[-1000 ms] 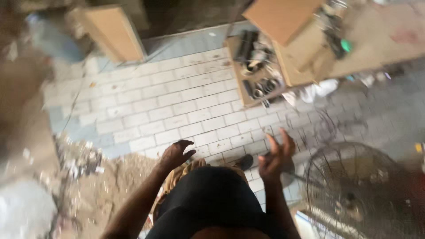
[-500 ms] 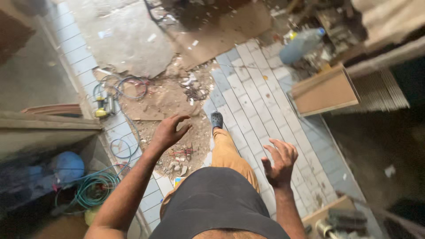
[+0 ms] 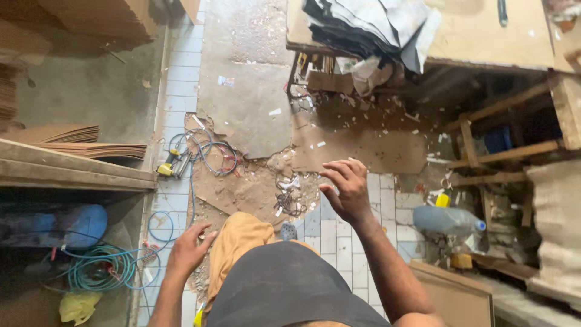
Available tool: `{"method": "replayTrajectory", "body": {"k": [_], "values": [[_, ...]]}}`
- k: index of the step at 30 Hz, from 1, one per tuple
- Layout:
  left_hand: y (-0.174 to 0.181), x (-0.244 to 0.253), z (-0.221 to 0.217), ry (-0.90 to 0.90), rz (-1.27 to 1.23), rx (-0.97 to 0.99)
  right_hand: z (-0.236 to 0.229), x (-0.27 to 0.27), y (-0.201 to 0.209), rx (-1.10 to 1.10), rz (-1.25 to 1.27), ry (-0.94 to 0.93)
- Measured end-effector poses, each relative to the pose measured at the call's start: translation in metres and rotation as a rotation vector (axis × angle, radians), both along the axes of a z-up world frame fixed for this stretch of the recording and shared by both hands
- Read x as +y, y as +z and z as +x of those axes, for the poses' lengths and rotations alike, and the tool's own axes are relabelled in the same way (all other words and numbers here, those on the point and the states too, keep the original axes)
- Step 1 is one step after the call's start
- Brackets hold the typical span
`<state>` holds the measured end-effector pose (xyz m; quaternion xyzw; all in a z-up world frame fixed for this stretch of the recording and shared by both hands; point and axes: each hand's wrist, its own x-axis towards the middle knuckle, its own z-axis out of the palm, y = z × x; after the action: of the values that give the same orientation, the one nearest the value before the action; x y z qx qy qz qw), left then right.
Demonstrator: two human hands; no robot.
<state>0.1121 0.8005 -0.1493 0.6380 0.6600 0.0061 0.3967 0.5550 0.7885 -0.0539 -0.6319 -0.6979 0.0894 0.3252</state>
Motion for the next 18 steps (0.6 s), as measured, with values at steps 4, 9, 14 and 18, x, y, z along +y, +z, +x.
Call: {"method": "replayTrajectory", "body": {"k": [4,9,14,18], "values": [[-0.061,0.03,-0.039,0.378,-0.104,0.007,-0.015,0.129,-0.011,-0.015,0.006,0.148],[-0.156,0.116,-0.06,0.474,-0.139,-0.001,-0.039,0.258,-0.043,-0.022,0.011,0.194],[-0.185,0.333,-0.035,0.153,-0.13,0.089,-0.05,0.369,-0.049,-0.105,-0.031,0.08],[-0.162,0.513,0.023,-0.178,0.127,0.095,-0.027,0.449,-0.048,-0.063,-0.092,-0.113]]}}
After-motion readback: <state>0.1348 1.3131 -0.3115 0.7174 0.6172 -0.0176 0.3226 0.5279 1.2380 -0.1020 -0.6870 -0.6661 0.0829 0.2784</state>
